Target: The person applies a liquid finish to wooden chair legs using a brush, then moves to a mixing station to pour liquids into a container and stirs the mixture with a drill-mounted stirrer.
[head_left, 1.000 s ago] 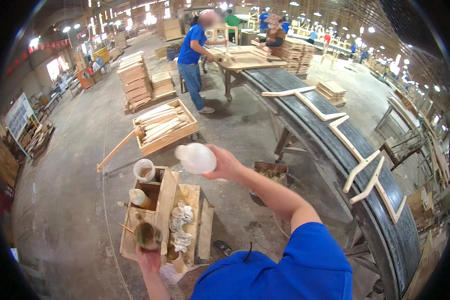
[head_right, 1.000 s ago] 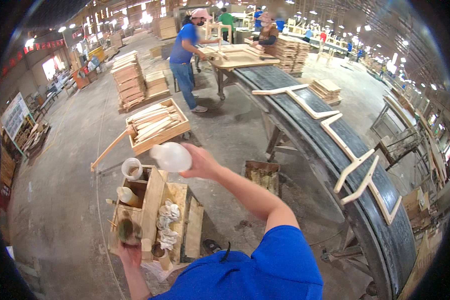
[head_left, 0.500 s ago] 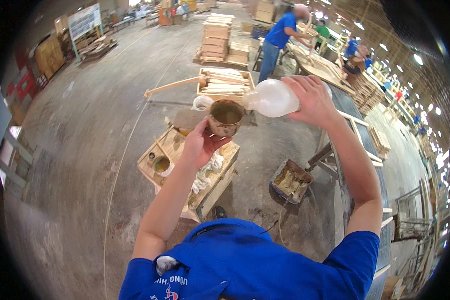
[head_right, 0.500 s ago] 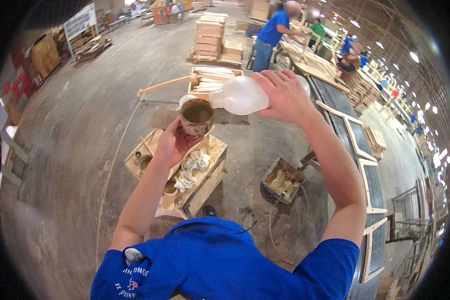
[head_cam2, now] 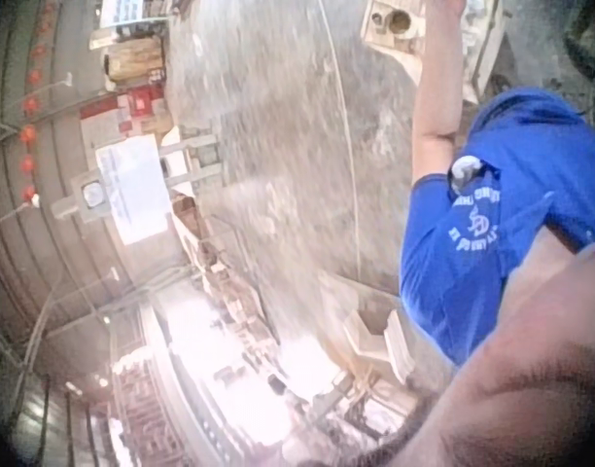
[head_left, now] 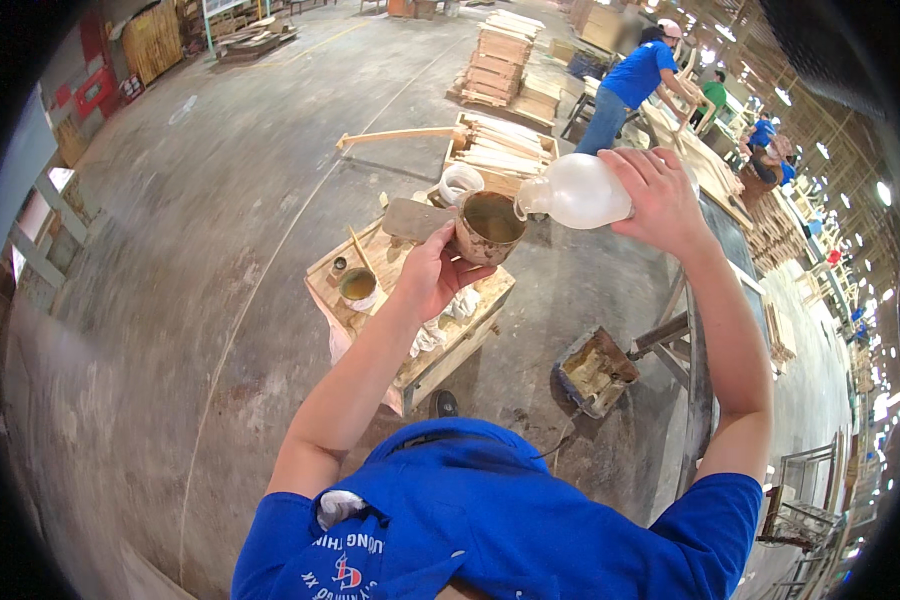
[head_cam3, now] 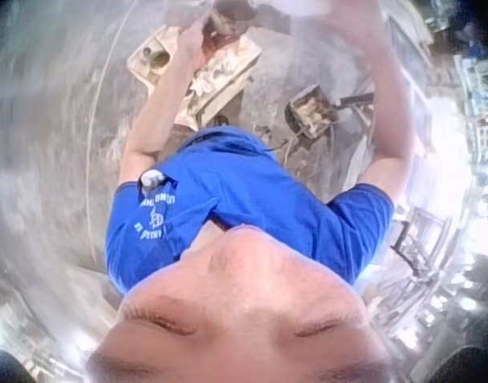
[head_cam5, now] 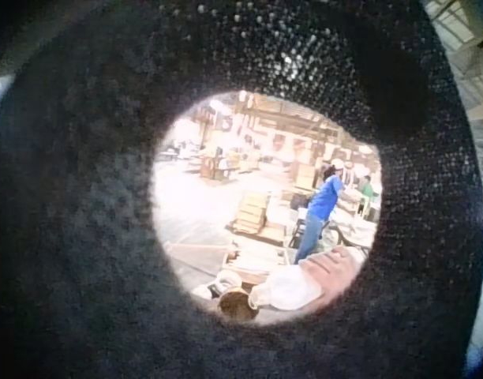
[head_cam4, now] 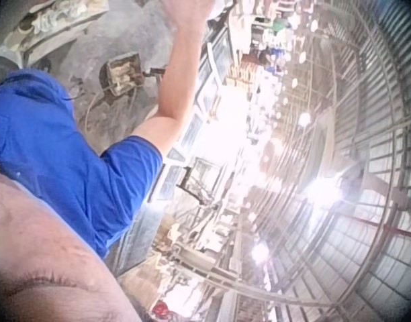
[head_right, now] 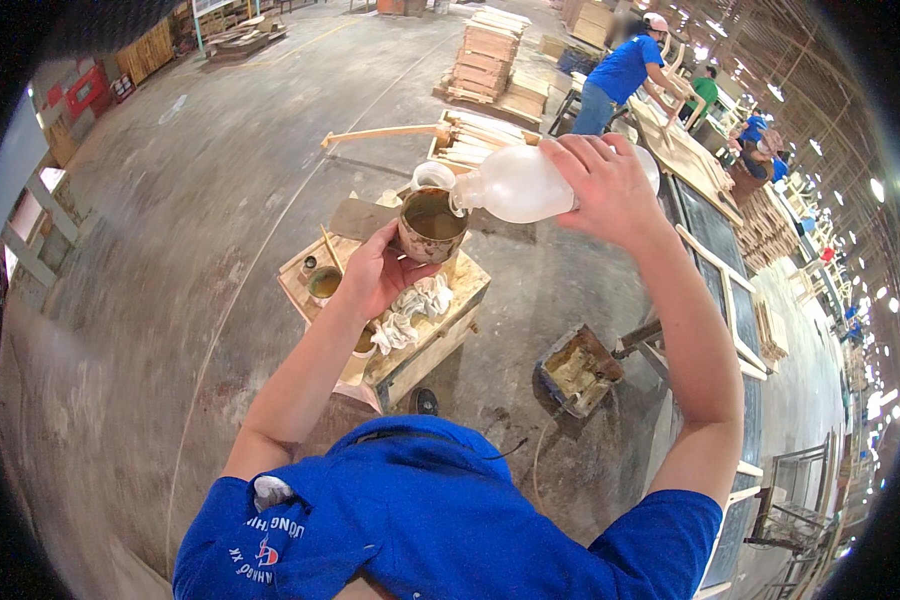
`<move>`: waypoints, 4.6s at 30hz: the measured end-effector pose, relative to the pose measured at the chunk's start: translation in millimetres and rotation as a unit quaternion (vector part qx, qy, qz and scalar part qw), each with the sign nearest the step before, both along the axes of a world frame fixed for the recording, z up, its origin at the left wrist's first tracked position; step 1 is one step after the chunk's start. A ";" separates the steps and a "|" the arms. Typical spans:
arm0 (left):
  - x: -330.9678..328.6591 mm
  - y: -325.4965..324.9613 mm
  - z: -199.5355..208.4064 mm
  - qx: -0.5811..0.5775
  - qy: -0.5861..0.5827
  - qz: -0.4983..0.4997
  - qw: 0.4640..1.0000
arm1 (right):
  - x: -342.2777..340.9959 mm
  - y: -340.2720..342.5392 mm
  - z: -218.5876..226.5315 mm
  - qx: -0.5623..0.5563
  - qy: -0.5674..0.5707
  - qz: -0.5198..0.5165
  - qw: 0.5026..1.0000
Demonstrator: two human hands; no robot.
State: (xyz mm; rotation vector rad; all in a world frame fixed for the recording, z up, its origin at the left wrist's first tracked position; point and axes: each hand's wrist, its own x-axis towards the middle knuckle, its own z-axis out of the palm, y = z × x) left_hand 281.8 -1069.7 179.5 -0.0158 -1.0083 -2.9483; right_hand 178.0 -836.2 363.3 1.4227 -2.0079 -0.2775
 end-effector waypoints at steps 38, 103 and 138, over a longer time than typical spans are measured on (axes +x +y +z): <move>-38.9 14.6 -24.4 0.056 -0.011 0.023 0.998 | -56.9 -2.7 -32.1 -0.063 -0.094 0.014 0.993; 39.9 -85.9 -156.1 0.103 -0.101 0.473 0.869 | -226.5 -98.3 -496.6 -0.454 -0.742 -0.065 0.489; 157.4 -92.9 -192.5 0.131 -0.067 0.453 0.879 | -140.2 -76.5 -530.2 -0.366 -0.778 -0.260 0.440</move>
